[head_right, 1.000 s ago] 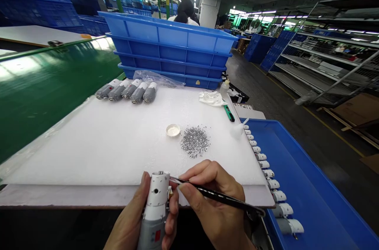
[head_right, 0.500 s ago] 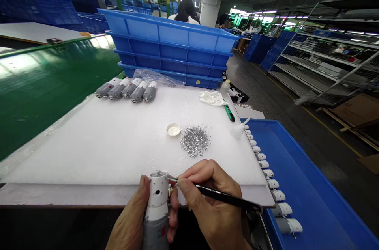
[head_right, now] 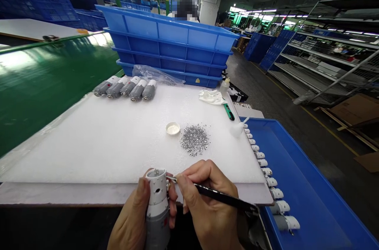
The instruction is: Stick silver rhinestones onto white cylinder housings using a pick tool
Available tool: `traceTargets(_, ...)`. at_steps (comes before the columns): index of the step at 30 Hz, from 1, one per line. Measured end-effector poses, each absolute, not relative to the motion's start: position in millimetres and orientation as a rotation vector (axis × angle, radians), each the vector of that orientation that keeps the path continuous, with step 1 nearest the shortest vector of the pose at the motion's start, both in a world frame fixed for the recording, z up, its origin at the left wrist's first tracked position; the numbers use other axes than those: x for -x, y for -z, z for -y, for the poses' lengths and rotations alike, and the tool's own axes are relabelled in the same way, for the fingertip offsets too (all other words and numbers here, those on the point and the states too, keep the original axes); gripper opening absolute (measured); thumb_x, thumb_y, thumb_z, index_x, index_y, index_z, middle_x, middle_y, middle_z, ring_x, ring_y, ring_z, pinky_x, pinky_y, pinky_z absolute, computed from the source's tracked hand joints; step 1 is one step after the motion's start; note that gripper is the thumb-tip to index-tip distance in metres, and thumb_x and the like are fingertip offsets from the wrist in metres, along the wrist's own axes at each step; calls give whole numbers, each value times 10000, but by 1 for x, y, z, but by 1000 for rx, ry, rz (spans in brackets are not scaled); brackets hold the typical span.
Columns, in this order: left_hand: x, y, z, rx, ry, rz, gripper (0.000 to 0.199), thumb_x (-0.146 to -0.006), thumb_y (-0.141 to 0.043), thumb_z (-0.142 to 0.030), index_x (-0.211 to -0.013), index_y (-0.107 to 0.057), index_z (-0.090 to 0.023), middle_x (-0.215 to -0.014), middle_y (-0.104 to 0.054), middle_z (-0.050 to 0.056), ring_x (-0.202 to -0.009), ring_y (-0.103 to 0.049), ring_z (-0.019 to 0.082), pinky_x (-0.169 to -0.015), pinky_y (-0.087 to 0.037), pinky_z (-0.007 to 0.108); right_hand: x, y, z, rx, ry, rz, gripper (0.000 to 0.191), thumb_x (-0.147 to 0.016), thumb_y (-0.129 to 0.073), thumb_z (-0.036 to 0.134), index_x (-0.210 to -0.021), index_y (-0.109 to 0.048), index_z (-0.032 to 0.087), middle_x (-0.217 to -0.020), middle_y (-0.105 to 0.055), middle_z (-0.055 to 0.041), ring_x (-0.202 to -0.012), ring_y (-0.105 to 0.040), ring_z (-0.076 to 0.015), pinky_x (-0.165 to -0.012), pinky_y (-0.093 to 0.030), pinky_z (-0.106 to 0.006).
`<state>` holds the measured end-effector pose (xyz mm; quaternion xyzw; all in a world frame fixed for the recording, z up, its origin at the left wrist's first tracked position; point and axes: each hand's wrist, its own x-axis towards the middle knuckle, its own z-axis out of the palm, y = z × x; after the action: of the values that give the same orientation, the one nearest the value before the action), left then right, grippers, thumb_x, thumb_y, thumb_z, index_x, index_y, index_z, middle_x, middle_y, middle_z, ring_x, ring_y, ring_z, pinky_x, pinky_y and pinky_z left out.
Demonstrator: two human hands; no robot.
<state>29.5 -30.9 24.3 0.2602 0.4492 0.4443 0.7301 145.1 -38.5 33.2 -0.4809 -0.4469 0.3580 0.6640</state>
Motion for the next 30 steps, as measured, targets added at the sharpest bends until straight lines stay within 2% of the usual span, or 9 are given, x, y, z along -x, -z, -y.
traceTargets(5, -29, -24, 32, -577, -1008, -1013, 482, -870, -554, -651, -817, -636, -179, -700, -681, 17, -499, -582, 109, -484, -478, 207, -144, -30, 39, 1118, -806, 1002, 244, -880, -694, 212, -681, -554, 191, -658, -609, 48, -418, -540, -39, -400, -468, -141)
traceTargets(9, -28, -24, 31, -579, -994, -1021, 474, -878, -553, -640, -839, -643, -177, -707, -687, 24, -475, -567, 98, -458, -454, 197, -146, -29, 38, 1112, -810, 1005, 214, -872, -703, 207, -700, -576, 194, -695, -641, 35, -416, -546, -39, -388, -459, -138)
traceTargets(16, -27, -23, 29, -630, -978, -998, 487, -905, -504, -634, -797, -629, -176, -665, -677, 25, -470, -559, 100, -462, -440, 198, -146, -33, 38, 1086, -836, 1035, 209, -883, -690, 193, -712, -570, 194, -701, -656, 32, -426, -601, -54, -389, -467, -134)
traceTargets(19, -28, -24, 29, -658, -980, -997, 504, -906, -484, -651, -805, -632, -180, -588, -654, 14, -464, -548, 109, -462, -438, 198, -147, -32, 38, 1092, -831, 1031, 203, -882, -690, 190, -714, -577, 194, -707, -654, 31, -432, -596, -50, -398, -473, -136)
traceTargets(23, -30, -27, 29, -641, -986, -1031, 546, -873, -486, -704, -816, -642, -184, -526, -628, -1, -459, -541, 119, -468, -449, 200, -147, -34, 39, 1050, -839, 1035, 180, -878, -688, 166, -725, -596, 192, -704, -652, 33, -449, -598, -46, -424, -488, -137)
traceTargets(27, -30, -27, 28, -630, -956, -1058, 572, -852, -497, -724, -736, -651, -186, -518, -620, 0, -445, -542, 112, -442, -427, 189, -145, -38, 36, 992, -922, 1018, 187, -900, -660, 156, -735, -583, 200, -628, -634, 53, -433, -603, -54, -410, -485, -137)
traceTargets(30, -28, -22, 26, -599, -931, -1067, 556, -805, -566, -729, -701, -658, -191, -523, -634, 6, -457, -559, 123, -431, -443, 188, -143, -39, 33, 960, -974, 988, 203, -914, -654, 194, -744, -545, 214, -600, -617, 62, -417, -583, -61, -391, -471, -153)
